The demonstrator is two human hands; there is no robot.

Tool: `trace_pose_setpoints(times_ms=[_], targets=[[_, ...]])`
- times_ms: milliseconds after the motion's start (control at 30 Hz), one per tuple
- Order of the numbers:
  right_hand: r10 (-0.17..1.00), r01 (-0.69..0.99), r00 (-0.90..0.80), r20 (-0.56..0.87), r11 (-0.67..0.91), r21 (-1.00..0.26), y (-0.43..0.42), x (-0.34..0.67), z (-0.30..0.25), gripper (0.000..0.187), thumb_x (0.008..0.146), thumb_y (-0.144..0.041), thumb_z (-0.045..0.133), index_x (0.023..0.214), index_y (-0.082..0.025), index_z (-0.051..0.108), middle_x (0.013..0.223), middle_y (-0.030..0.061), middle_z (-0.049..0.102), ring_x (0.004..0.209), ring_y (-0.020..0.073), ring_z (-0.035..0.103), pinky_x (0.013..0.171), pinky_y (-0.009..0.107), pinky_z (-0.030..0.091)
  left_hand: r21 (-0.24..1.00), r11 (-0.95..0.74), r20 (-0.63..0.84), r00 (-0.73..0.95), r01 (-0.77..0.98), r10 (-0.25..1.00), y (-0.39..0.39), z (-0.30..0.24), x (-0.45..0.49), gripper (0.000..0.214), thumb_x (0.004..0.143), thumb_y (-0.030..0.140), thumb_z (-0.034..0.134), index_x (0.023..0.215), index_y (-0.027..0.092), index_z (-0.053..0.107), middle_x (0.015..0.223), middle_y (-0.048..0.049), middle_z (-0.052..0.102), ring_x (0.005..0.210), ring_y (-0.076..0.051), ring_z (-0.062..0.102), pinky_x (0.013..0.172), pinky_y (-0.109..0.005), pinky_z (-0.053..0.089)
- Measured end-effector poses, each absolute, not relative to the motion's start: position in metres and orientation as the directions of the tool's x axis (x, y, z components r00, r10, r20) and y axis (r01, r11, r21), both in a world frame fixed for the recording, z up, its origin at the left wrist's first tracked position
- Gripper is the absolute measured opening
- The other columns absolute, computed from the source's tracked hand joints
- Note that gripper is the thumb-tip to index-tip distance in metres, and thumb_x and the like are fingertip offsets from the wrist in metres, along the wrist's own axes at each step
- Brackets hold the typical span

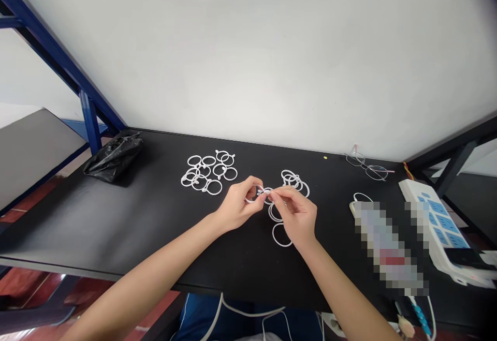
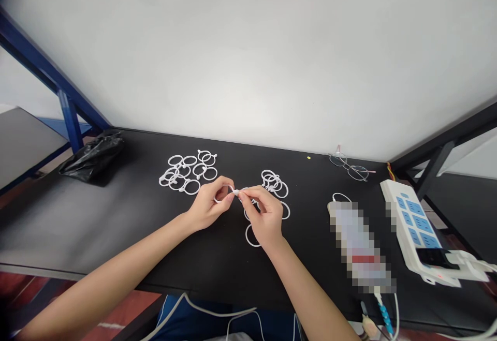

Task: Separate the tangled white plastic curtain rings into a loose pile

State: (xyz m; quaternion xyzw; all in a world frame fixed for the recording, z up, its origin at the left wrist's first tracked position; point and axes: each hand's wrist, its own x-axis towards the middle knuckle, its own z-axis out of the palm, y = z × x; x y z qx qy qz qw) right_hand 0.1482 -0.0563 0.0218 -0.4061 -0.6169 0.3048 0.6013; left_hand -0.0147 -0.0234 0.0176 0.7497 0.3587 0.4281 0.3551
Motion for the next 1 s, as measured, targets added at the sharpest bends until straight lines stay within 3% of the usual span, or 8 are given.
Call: trace_pose_setpoints(times_ms=[500, 667, 867, 1000], targets=[[0.867, 0.119, 0.037, 0.497, 0.49, -0.864, -0.0564, 0.148, 0.0208, 0.014, 0.086, -0.013, 0.065, 0.09, -0.024, 0.071, 0.085, 0.0024, 0.069, 0.079, 0.0167, 0.065, 0.07, 0.031, 0.054, 0.895, -0.419, 0.319, 0.44, 0.151, 0.84, -0.0261, 0.0159, -0.0133, 0.022, 0.093, 0.039, 0.05, 0.094, 0.017, 0.053, 0.059, 0.0071, 0.037, 0.054, -0.008, 0.032, 0.054, -0.021, 0.03], [0.861, 0.135, 0.083, 0.502, 0.489, -0.862, -0.0573, 0.1478, 0.0218, 0.011, 0.084, -0.014, 0.068, 0.087, -0.024, 0.071, 0.083, 0.0026, 0.069, 0.076, 0.0169, 0.065, 0.068, 0.031, 0.054, 0.901, -0.41, 0.307, 0.462, 0.139, 0.832, -0.0252, 0.0167, -0.0148, 0.025, 0.092, 0.042, 0.053, 0.098, 0.018, 0.053, 0.063, 0.0058, 0.04, 0.056, -0.009, 0.036, 0.055, -0.022, 0.032], [0.837, 0.205, 0.208, 0.507, 0.469, -0.859, -0.0565, 0.1473, 0.0217, 0.004, 0.083, -0.02, 0.069, 0.085, -0.023, 0.071, 0.081, 0.0028, 0.068, 0.074, 0.0173, 0.065, 0.065, 0.031, 0.056, 0.916, -0.371, 0.252, 0.501, 0.153, 0.828, -0.0294, 0.0195, -0.0132, 0.04, 0.089, 0.041, 0.058, 0.12, 0.02, 0.046, 0.075, 0.0027, 0.052, 0.056, -0.009, 0.043, 0.055, -0.022, 0.036], [0.825, 0.208, 0.286, 0.487, 0.442, -0.872, -0.0552, 0.148, 0.0223, 0.002, 0.084, -0.022, 0.069, 0.084, -0.022, 0.071, 0.079, 0.0027, 0.067, 0.072, 0.017, 0.066, 0.066, 0.032, 0.058, 0.922, -0.347, 0.245, 0.432, 0.174, 0.868, -0.0322, 0.0183, -0.0094, 0.035, 0.092, 0.038, 0.053, 0.121, 0.018, 0.056, 0.077, -0.0027, 0.062, 0.057, -0.012, 0.052, 0.056, -0.024, 0.041]])
